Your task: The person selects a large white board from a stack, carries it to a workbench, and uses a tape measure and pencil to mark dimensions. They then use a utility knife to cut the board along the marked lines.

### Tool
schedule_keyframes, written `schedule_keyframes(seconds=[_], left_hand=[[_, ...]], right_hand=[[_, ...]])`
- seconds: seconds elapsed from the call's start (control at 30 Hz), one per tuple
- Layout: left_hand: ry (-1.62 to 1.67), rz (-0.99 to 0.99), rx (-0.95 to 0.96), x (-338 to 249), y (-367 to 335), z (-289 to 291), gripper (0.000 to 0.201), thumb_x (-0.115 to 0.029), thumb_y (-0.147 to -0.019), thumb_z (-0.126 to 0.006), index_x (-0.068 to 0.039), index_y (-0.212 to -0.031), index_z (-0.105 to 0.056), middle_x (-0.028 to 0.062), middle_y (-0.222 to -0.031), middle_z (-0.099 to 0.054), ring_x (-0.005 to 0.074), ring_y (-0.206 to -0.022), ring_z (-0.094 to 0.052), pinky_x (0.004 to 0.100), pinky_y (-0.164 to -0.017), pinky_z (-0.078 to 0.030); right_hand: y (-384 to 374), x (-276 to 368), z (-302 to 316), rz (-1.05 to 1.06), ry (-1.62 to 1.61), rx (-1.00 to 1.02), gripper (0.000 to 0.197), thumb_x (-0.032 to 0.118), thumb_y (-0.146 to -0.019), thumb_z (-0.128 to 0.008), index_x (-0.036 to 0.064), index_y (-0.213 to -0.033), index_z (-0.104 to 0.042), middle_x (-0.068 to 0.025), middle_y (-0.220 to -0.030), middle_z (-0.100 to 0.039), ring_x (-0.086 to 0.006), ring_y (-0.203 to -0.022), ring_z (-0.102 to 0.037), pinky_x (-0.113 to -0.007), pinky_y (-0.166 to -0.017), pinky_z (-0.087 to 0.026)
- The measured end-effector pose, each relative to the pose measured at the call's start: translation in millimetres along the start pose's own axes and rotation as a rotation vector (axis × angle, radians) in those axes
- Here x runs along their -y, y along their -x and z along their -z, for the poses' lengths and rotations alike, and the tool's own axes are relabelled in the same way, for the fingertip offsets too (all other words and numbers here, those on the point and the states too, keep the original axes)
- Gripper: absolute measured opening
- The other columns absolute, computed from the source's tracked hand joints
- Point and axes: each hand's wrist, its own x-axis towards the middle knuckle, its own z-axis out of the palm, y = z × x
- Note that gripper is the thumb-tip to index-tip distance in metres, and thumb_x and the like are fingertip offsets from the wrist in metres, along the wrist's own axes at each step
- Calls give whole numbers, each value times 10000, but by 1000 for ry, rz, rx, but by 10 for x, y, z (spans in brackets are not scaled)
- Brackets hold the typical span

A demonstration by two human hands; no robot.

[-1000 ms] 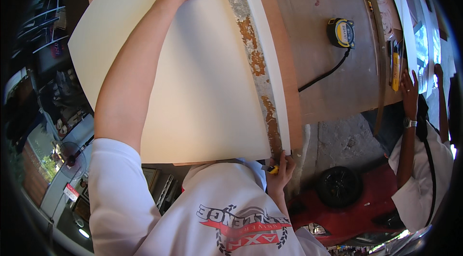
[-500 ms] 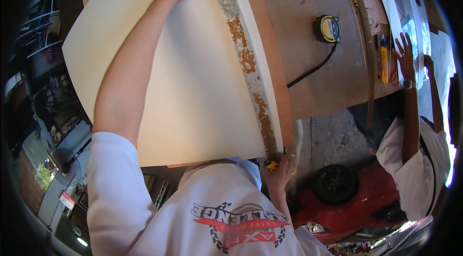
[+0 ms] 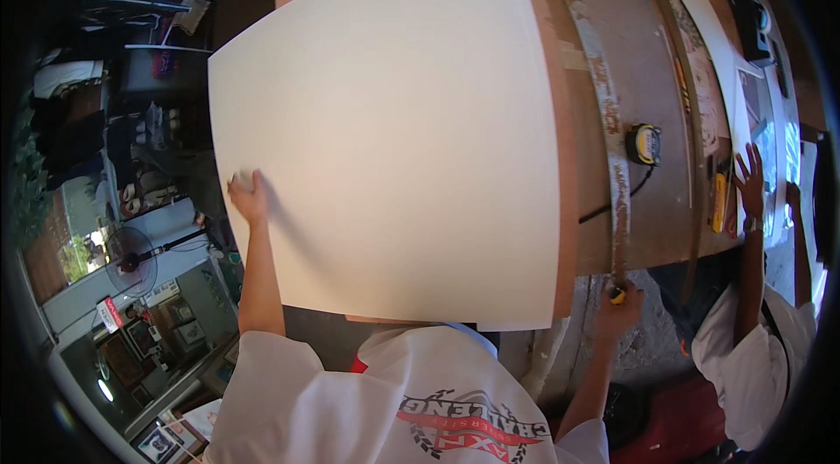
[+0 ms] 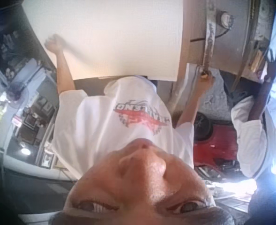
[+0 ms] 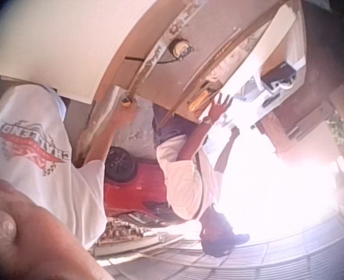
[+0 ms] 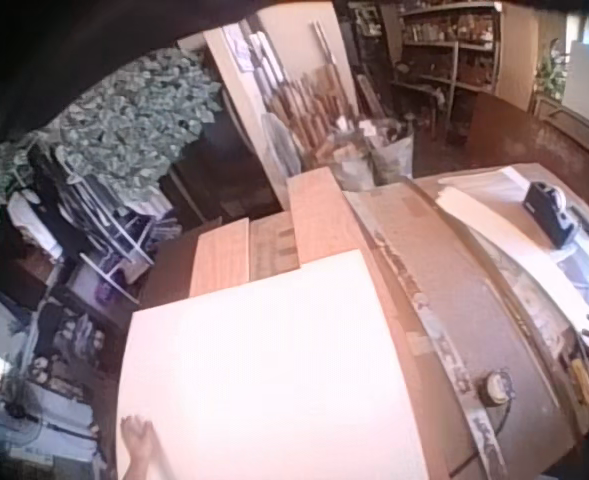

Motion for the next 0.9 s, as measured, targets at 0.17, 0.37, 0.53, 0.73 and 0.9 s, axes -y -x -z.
schedule_keyframes(seconds=[0.17,0.37,0.53,0.73,0.9], left_hand=[[197,224,274,1282,-209,173,760,-484,-870,-773,96,-1321,-578,235,-1302,-628,309,-1189,-603,374,-1017,-473],[156,193,202,1720,-544,-16,649,-416,-886,-790,81,-1271,-628,206,-1216,-689,274,-1084,-663,361,-955,-510],[370,216,127,1747,-566,-11,567,-371,-900,-788,78,-1215,-649,171,-1122,-714,229,-1002,-672,333,-899,-521],[668,286,61,1778,-515,187,341,-244,-977,-709,25,-1174,-635,104,-1084,-690,175,-997,-628,295,-891,-486],[780,273,81,1828,-505,252,296,-194,-990,-688,14,-1190,-625,93,-1132,-674,164,-1045,-609,290,-922,-479]], right_hand=[[-146,282,176,36,206,-80,369,63,-812,-776,15,-1150,-635,-170,-1020,-603,-368,-905,-648,-440,-768,-522],[-56,1391,46,137,-286,114,351,-18,-868,-677,32,-1212,-632,-190,-1148,-629,-396,-1005,-640,-427,-871,-523],[-13,2166,-256,21,-113,263,418,71,-888,-689,15,-1280,-556,-212,-1185,-584,-430,-1019,-644,-482,-814,-546],[-135,2194,-496,-73,-292,99,372,215,-946,-703,-22,-1192,-553,-221,-1119,-590,-392,-936,-642,-442,-812,-531],[-406,1994,-438,-165,-350,245,347,249,-927,-719,-53,-1033,-585,-250,-1061,-605,-463,-971,-609,-475,-840,-502]])
